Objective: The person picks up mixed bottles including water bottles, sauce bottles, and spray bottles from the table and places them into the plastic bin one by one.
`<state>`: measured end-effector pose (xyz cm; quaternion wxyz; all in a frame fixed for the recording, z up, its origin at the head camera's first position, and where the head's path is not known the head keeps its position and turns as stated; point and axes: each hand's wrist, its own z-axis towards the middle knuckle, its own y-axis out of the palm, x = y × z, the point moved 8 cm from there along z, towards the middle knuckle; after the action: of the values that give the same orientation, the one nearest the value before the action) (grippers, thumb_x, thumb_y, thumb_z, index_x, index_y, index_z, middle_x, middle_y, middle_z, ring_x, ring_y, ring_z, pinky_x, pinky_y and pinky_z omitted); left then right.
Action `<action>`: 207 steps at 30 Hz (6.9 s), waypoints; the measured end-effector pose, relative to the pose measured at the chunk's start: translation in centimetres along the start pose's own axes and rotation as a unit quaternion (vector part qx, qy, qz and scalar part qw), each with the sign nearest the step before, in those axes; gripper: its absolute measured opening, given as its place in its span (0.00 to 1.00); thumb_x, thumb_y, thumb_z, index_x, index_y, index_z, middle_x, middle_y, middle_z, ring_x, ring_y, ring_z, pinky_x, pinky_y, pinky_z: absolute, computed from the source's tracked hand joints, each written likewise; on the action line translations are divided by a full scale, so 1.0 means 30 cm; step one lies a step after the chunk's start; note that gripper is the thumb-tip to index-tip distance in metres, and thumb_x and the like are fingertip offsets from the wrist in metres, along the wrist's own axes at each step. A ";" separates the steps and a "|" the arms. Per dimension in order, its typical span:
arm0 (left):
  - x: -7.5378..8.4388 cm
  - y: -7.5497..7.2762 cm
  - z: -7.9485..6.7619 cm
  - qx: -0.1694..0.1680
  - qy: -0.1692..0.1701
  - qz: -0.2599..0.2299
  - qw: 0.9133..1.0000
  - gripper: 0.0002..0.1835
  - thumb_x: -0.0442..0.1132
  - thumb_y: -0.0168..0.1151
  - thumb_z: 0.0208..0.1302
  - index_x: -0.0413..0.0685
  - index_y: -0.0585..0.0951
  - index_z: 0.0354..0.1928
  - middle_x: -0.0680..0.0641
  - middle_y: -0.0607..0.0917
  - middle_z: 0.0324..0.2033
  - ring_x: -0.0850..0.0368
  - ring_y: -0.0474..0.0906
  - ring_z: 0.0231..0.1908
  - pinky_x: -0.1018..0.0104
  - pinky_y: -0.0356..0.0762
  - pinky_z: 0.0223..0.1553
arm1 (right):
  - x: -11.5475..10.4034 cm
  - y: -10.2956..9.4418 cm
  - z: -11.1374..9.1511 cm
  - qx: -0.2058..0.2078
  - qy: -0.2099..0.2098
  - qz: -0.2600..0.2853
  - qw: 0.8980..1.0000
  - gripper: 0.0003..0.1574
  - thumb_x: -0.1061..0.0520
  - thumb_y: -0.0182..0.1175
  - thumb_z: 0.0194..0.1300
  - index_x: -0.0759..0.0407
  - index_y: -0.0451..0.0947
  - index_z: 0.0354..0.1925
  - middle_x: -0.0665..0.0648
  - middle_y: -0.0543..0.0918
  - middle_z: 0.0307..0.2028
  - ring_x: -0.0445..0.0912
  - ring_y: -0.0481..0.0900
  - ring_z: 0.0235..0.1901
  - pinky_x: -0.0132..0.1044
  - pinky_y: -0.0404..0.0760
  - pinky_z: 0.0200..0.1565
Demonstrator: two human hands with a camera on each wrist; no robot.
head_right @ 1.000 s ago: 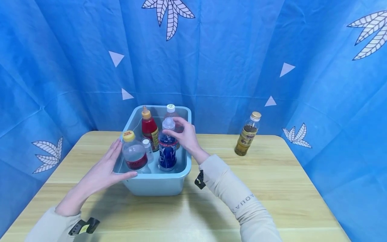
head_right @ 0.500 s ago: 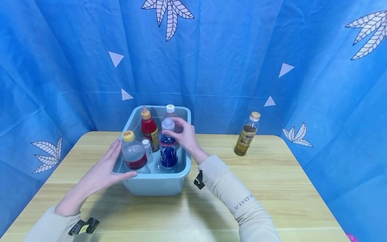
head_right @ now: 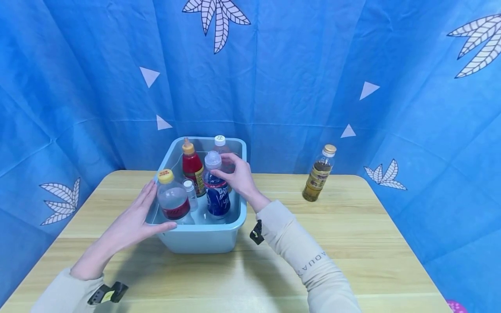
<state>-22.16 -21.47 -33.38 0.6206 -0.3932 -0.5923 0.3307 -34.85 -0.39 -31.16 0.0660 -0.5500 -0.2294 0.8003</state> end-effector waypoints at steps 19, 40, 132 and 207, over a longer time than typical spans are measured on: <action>0.003 0.000 -0.004 -0.004 -0.003 -0.004 1.000 0.64 0.74 0.55 0.38 0.44 0.36 0.68 0.40 0.37 0.67 0.39 0.37 0.65 0.34 0.54 0.51 | -0.002 -0.016 -0.018 0.015 0.004 0.026 1.000 0.30 0.46 0.66 0.49 0.50 0.72 0.50 0.49 0.77 0.46 0.41 0.73 0.46 0.41 0.74 0.47; 0.006 -0.002 -0.003 -0.002 0.001 -0.001 1.000 0.63 0.72 0.56 0.41 0.43 0.36 0.68 0.39 0.38 0.67 0.38 0.38 0.64 0.35 0.54 0.51 | -0.108 -0.146 -0.133 0.049 -0.002 0.064 0.997 0.24 0.61 0.62 0.55 0.66 0.71 0.50 0.63 0.76 0.48 0.57 0.73 0.46 0.45 0.75 0.46; 0.006 0.003 -0.001 -0.001 0.001 -0.001 1.000 0.64 0.73 0.55 0.40 0.43 0.37 0.68 0.40 0.37 0.67 0.39 0.36 0.65 0.35 0.55 0.51 | 0.385 -0.814 -0.239 0.326 0.158 -0.037 0.931 0.39 0.46 0.60 0.55 0.61 0.62 0.61 0.60 0.67 0.58 0.49 0.65 0.57 0.38 0.64 0.57; 0.003 0.009 -0.003 0.006 0.002 0.001 1.000 0.65 0.74 0.55 0.38 0.43 0.38 0.68 0.40 0.38 0.67 0.40 0.37 0.65 0.35 0.55 0.52 | 0.447 -0.844 -0.166 0.351 0.229 -0.071 0.905 0.38 0.37 0.64 0.45 0.54 0.75 0.52 0.55 0.77 0.48 0.42 0.76 0.47 0.34 0.73 0.48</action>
<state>-22.06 -21.28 -33.57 0.6240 -0.3907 -0.5885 0.3343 -39.20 28.32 -32.87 0.3622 -0.6413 0.0495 0.6746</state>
